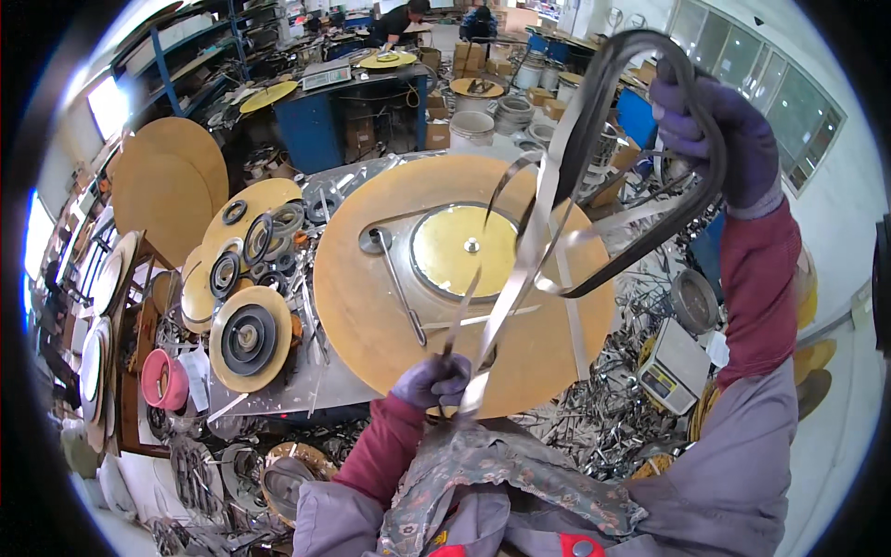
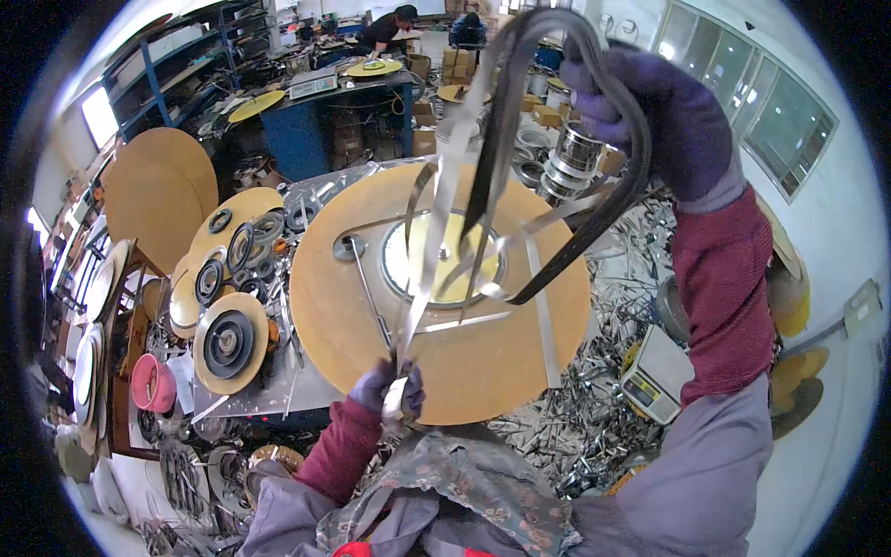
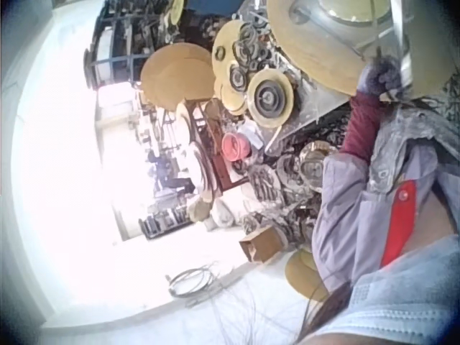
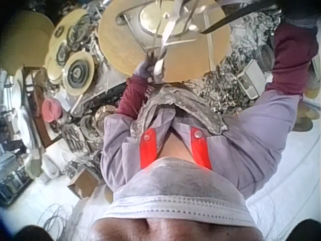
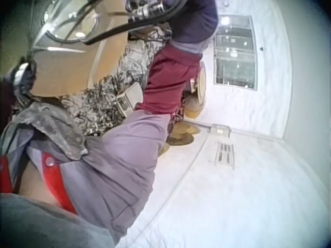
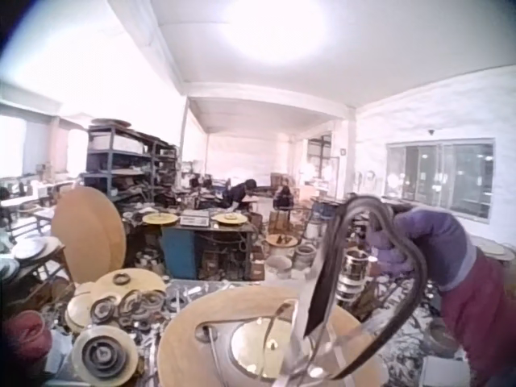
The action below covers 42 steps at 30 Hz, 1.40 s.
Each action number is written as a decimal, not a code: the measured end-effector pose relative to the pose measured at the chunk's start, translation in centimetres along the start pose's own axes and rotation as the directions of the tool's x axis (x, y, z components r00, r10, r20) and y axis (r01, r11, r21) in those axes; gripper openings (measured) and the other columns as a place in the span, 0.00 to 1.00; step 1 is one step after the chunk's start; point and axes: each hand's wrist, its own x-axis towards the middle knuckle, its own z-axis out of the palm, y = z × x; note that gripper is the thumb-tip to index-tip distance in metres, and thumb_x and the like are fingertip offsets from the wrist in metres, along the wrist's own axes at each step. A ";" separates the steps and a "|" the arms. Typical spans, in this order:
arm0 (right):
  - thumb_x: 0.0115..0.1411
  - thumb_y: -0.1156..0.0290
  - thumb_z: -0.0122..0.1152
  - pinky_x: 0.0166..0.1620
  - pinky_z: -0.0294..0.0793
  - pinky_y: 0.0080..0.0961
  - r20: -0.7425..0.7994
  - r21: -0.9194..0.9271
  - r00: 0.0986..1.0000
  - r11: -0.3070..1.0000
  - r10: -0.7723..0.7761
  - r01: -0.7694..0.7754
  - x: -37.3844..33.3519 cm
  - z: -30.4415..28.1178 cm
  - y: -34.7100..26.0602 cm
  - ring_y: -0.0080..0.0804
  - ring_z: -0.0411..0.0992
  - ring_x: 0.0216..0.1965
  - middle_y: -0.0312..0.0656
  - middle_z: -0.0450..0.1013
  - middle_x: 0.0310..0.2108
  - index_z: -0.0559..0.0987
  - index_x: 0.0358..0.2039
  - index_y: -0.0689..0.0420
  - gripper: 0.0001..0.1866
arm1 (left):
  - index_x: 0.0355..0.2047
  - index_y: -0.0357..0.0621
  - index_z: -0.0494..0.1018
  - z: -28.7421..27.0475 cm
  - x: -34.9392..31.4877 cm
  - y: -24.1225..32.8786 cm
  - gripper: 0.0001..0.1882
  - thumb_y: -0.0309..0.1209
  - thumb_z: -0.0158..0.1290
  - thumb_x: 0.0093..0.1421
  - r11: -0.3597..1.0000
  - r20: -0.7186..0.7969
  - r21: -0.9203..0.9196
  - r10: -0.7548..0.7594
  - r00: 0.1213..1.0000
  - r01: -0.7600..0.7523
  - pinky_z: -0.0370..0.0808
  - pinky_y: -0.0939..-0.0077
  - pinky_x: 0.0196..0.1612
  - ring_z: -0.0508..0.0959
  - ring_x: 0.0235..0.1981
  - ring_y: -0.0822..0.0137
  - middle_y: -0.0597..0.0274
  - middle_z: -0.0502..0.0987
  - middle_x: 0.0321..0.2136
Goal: The person uses a metal rod and a flat metal bar to bend and shape a metal ring on a yellow circular workbench. They repeatedly adjust the ring's curvature, remove it to inspect, and place it back on the bench to continue shaping. The person also handles a black rubber ring, placing it on a stack of similar items.
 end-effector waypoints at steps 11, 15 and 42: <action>0.56 0.72 0.56 0.30 0.74 0.15 -0.413 -0.111 0.862 0.924 0.293 -0.366 -2.9 -3.7 9.0 0.21 0.73 0.24 0.40 0.75 0.31 0.74 0.44 0.68 0.17 | 0.45 0.38 0.66 7.1 -14.4 7.2 0.20 0.36 0.49 0.55 0.771 -0.278 0.419 0.612 0.741 -0.480 0.62 0.78 0.27 0.65 0.22 0.70 0.61 0.64 0.24; 0.57 0.71 0.60 0.27 0.72 0.13 -0.325 -0.033 0.841 0.883 0.434 -0.468 -3.0 -2.3 14.5 0.19 0.71 0.18 0.35 0.72 0.22 0.77 0.38 0.66 0.12 | 0.36 0.44 0.68 11.1 -17.5 9.8 0.12 0.38 0.39 0.68 0.510 -0.108 0.407 0.851 0.514 -0.758 0.51 0.76 0.10 0.54 0.05 0.76 0.75 0.55 0.06; 0.50 0.70 0.65 0.37 0.74 0.17 -0.146 0.118 0.875 0.886 0.462 -0.449 -2.6 -0.1 21.0 0.23 0.74 0.31 0.40 0.76 0.33 0.76 0.43 0.68 0.21 | 0.39 0.38 0.74 4.7 -48.6 5.4 0.12 0.32 0.47 0.62 0.193 0.069 -0.298 0.981 -0.180 0.935 0.72 0.61 0.35 0.77 0.29 0.51 0.51 0.78 0.29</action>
